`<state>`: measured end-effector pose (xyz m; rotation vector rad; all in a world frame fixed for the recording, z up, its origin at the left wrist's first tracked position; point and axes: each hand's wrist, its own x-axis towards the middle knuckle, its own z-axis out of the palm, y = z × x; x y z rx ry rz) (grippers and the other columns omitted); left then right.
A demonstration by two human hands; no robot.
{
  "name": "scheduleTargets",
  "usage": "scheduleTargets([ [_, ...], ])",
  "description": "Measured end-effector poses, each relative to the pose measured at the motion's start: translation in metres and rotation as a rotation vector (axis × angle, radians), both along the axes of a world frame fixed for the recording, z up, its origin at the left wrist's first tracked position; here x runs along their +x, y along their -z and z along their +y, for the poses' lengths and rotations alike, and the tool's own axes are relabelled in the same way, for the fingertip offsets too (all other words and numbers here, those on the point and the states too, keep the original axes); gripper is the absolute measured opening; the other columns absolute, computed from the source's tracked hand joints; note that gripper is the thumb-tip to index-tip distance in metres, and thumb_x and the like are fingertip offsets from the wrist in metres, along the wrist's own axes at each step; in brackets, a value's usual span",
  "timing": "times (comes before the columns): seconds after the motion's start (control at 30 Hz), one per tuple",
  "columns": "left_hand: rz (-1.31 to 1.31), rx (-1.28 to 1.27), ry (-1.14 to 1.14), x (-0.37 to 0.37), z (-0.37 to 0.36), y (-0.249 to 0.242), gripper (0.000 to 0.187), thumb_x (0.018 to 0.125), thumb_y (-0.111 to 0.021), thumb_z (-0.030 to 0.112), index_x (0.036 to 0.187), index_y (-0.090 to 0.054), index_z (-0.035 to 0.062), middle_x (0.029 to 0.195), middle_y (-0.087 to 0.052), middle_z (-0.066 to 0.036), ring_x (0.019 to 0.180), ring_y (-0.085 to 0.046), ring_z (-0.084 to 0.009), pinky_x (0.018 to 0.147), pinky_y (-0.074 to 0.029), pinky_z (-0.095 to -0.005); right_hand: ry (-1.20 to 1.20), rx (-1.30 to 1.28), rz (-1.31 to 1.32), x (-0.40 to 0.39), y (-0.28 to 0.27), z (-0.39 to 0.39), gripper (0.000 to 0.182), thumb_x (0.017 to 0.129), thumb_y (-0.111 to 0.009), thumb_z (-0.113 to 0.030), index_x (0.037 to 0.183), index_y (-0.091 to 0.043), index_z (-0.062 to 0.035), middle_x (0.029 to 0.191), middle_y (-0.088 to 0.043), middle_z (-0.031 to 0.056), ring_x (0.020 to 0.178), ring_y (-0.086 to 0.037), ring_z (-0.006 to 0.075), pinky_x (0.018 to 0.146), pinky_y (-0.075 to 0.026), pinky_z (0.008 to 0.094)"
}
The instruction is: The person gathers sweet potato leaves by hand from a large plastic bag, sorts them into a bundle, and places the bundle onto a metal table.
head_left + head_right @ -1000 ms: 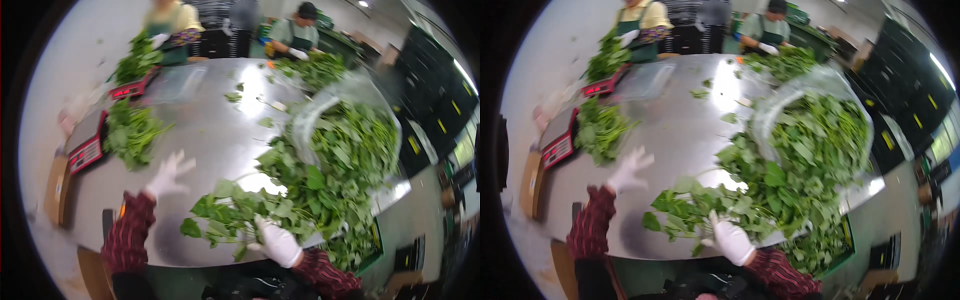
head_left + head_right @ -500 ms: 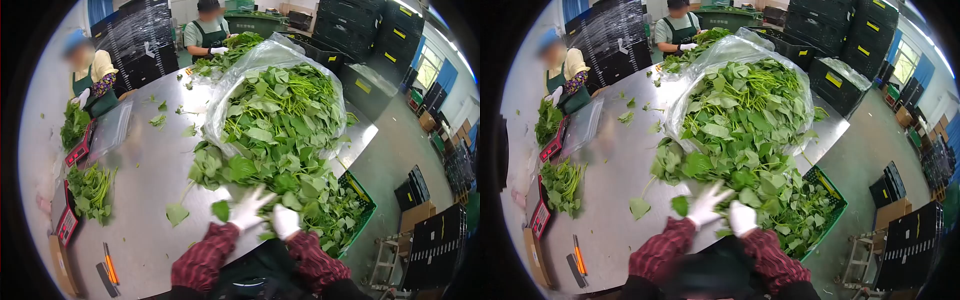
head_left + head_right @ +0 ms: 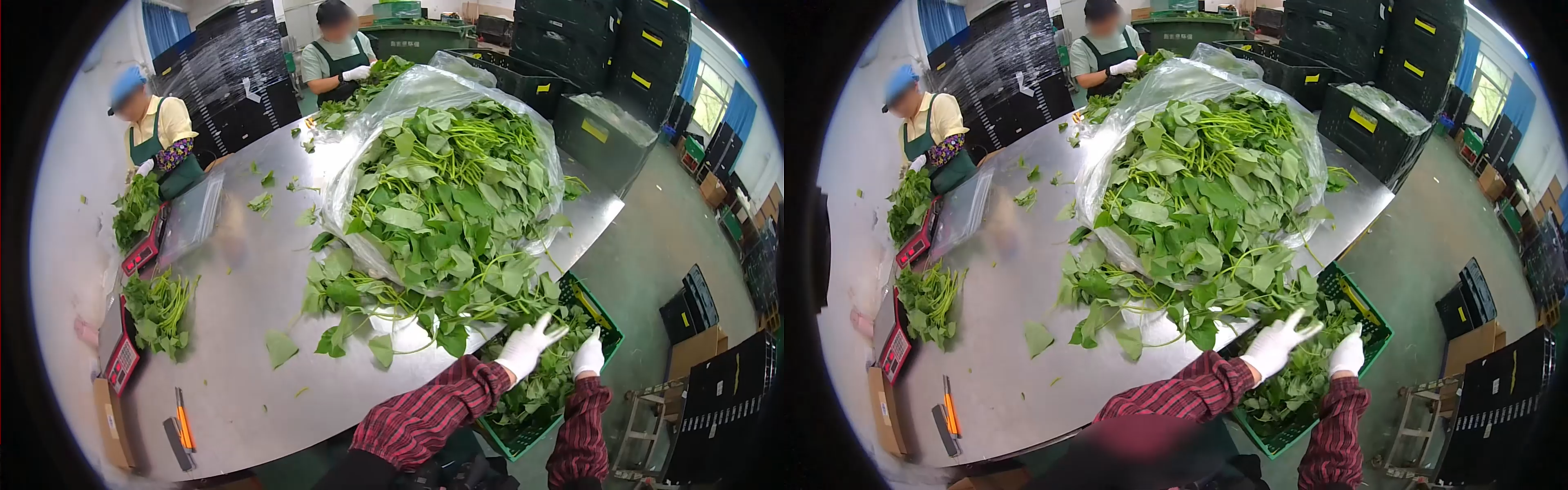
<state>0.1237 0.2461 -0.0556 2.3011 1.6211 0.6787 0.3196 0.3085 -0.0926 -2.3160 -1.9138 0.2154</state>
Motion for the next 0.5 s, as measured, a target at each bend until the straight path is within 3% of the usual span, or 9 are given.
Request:
scheduleTargets([
  [0.07, -0.012, -0.065, 0.063, 0.01, -0.005, -0.006, 0.072, 0.068, -0.062, 0.002, 0.134, -0.042, 0.0227, 0.14, -0.031, -0.018, 0.095, -0.054, -0.0326, 0.079, -0.05, -0.0392, -0.035, 0.09, 0.068, -0.012, -0.026, 0.01, 0.094, 0.065, -0.078, -0.011, 0.139, -0.022, 0.0, 0.097, -0.061, 0.017, 0.086, -0.061, 0.0307, 0.074, -0.05, 0.0376],
  [0.2, -0.122, -0.09, 0.192, -0.023, -0.025, -0.026, 0.051, 0.075, -0.066, 0.023, 0.123, -0.051, 0.0103, 0.124, -0.051, -0.013, 0.101, -0.056, -0.028, 0.084, -0.047, -0.0403, -0.393, 0.519, 0.196, -0.06, -0.069, 0.02, 0.099, 0.063, -0.08, -0.014, 0.142, -0.021, -0.0068, 0.095, -0.061, 0.0186, 0.085, -0.061, 0.033, 0.074, -0.048, 0.0388],
  [0.23, -0.227, -0.006, 0.16, -0.043, -0.032, -0.031, 0.042, 0.077, -0.065, 0.023, 0.115, -0.057, 0.0075, 0.116, -0.057, -0.011, 0.101, -0.057, -0.027, 0.085, -0.046, -0.0389, -0.486, 0.448, 0.316, -0.078, -0.077, 0.02, 0.1, 0.062, -0.08, -0.016, 0.142, -0.021, -0.0081, 0.094, -0.06, 0.0189, 0.085, -0.06, 0.0338, 0.074, -0.048, 0.0388],
  [0.3, -0.406, 0.234, -0.023, -0.096, -0.046, -0.046, 0.023, 0.076, -0.063, 0.014, 0.097, -0.064, 0.0051, 0.094, -0.065, -0.009, 0.088, -0.06, -0.028, 0.082, -0.046, -0.0363, -0.691, 0.341, 0.441, -0.115, -0.088, 0.021, 0.104, 0.06, -0.082, -0.023, 0.143, -0.019, -0.0085, 0.092, -0.06, 0.0195, 0.084, -0.06, 0.0352, 0.073, -0.048, 0.039],
  [0.33, -0.166, 0.34, -0.205, -0.125, -0.056, -0.071, 0.023, 0.075, -0.063, 0.011, 0.097, -0.065, 0.006, 0.095, -0.064, -0.01, 0.086, -0.06, -0.0268, 0.08, -0.046, -0.0362, -0.805, 0.303, 0.445, -0.132, -0.09, 0.021, 0.108, 0.059, -0.083, -0.027, 0.143, -0.017, -0.0076, 0.091, -0.06, 0.0197, 0.083, -0.06, 0.0357, 0.073, -0.048, 0.039],
  [0.37, -0.177, 0.447, -0.309, -0.162, -0.052, -0.054, 0.022, 0.074, -0.063, 0.009, 0.096, -0.065, 0.0069, 0.093, -0.065, -0.01, 0.086, -0.06, -0.0265, 0.08, -0.046, -0.0367, -0.833, 0.195, 0.379, -0.15, -0.092, 0.021, 0.112, 0.058, -0.083, -0.032, 0.143, -0.015, -0.0074, 0.091, -0.06, 0.0198, 0.083, -0.06, 0.0356, 0.072, -0.049, 0.0389],
  [0.43, -0.052, 0.451, -0.601, -0.228, -0.062, -0.051, 0.036, 0.071, -0.067, 0.011, 0.106, -0.062, 0.0094, 0.106, -0.06, -0.013, 0.1, -0.055, -0.0308, 0.088, -0.043, -0.0397, -0.892, -0.002, 0.234, -0.177, -0.088, 0.023, 0.121, 0.056, -0.082, -0.041, 0.144, -0.007, -0.0086, 0.094, -0.06, 0.0216, 0.085, -0.06, 0.0353, 0.075, -0.048, 0.0392],
  [0.47, 0.097, 0.459, -0.742, -0.252, -0.069, -0.049, 0.041, 0.069, -0.068, 0.013, 0.11, -0.061, 0.0113, 0.11, -0.058, -0.015, 0.105, -0.052, -0.0327, 0.09, -0.042, -0.0409, -0.919, -0.083, 0.164, -0.185, -0.082, 0.025, 0.117, 0.058, -0.08, -0.043, 0.144, -0.009, -0.006, 0.095, -0.06, 0.0223, 0.087, -0.061, 0.035, 0.074, -0.049, 0.039],
  [0.5, 0.184, 0.313, -0.853, -0.269, -0.078, -0.04, 0.048, 0.068, -0.07, 0.014, 0.114, -0.059, 0.0156, 0.116, -0.055, -0.015, 0.11, -0.049, -0.0335, 0.093, -0.04, -0.0415, -0.904, -0.095, 0.111, -0.19, -0.06, 0.029, 0.103, 0.06, -0.079, -0.042, 0.138, -0.023, -0.0045, 0.092, -0.061, 0.0214, 0.085, -0.061, 0.035, 0.073, -0.049, 0.0393],
])
